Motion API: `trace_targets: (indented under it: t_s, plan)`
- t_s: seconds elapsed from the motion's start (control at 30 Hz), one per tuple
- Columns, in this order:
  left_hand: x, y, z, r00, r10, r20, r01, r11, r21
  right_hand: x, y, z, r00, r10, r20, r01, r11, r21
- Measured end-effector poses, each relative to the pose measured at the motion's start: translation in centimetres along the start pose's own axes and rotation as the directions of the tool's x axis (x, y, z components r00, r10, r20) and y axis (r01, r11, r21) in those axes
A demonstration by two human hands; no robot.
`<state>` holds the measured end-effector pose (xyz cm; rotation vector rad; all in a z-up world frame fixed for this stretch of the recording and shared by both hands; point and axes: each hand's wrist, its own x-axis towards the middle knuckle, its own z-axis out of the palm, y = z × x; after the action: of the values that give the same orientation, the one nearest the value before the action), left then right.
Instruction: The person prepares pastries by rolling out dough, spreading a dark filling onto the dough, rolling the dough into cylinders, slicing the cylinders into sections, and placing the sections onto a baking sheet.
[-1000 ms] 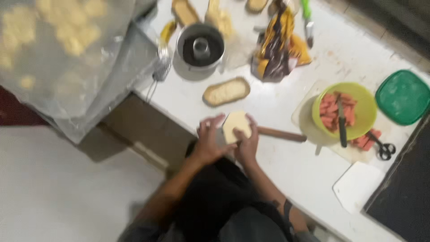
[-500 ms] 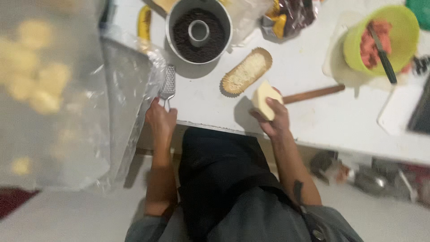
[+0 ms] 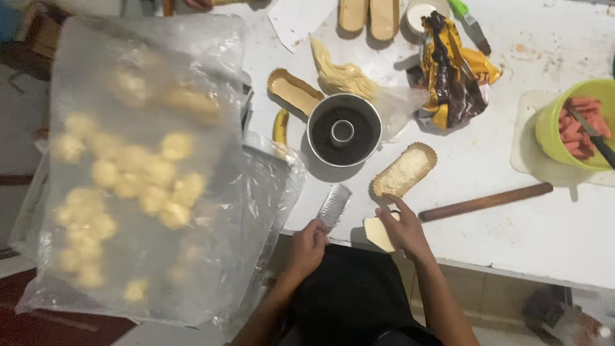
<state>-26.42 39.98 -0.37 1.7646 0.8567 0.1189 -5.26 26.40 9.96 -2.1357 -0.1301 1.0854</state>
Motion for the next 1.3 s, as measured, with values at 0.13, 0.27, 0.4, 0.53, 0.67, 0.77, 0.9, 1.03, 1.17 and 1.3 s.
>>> trace_targets:
  t_s: [0.13, 0.27, 0.4, 0.53, 0.67, 0.77, 0.9, 1.03, 1.17, 1.3]
  plan:
    - [1.2, 3.0, -0.6, 0.996, 0.084, 0.033, -0.084, 0.996, -0.024, 3.2, 4.9, 0.6, 0.995, -0.097, -0.009, 0.097, 0.995, 0.000]
    - [1.9, 4.1, -0.9, 0.991, 0.131, 0.027, -0.130, 0.991, -0.033, 1.7, 5.4, -0.8, 0.994, -0.111, 0.013, 0.111, 0.988, -0.110]
    - [2.4, 1.5, 1.2, 0.990, 0.095, 0.100, -0.085, 0.992, -0.098, -1.0, 5.4, -3.2, 0.998, -0.055, 0.014, 0.057, 0.976, -0.209]
    - [4.1, 5.0, 4.2, 0.980, 0.142, 0.140, -0.131, 0.988, -0.080, 1.5, 10.6, -5.1, 0.996, -0.037, -0.077, 0.045, 0.994, 0.097]
    - [5.0, 10.2, 6.9, 0.943, 0.196, 0.269, -0.215, 0.975, 0.045, 4.4, 11.5, -3.7, 0.984, 0.003, -0.177, 0.172, 0.238, 0.956]
    - [5.2, 14.6, 8.0, 0.922, 0.202, 0.330, -0.267, 0.950, 0.163, 5.4, 8.9, -2.8, 0.915, 0.161, -0.370, 0.297, 0.350, 0.888]
    - [4.9, 13.0, 10.8, 0.900, 0.301, 0.316, -0.385, 0.889, 0.250, 5.3, 7.1, -2.4, 0.910, 0.204, -0.360, 0.265, 0.383, 0.885]
    - [5.5, 13.0, 11.4, 0.891, 0.327, 0.314, -0.436, 0.810, 0.392, 5.6, 6.4, -1.0, 0.887, 0.138, -0.440, 0.301, 0.550, 0.779]
    - [4.4, 13.2, 11.4, 0.894, 0.321, 0.314, -0.437, 0.779, 0.449, 7.0, 5.3, -0.1, 0.820, 0.215, -0.530, 0.368, 0.512, 0.776]
    - [4.4, 11.7, 11.2, 0.887, 0.317, 0.335, -0.450, 0.752, 0.481, 8.7, 7.0, -0.1, 0.790, 0.220, -0.573, 0.386, 0.548, 0.742]
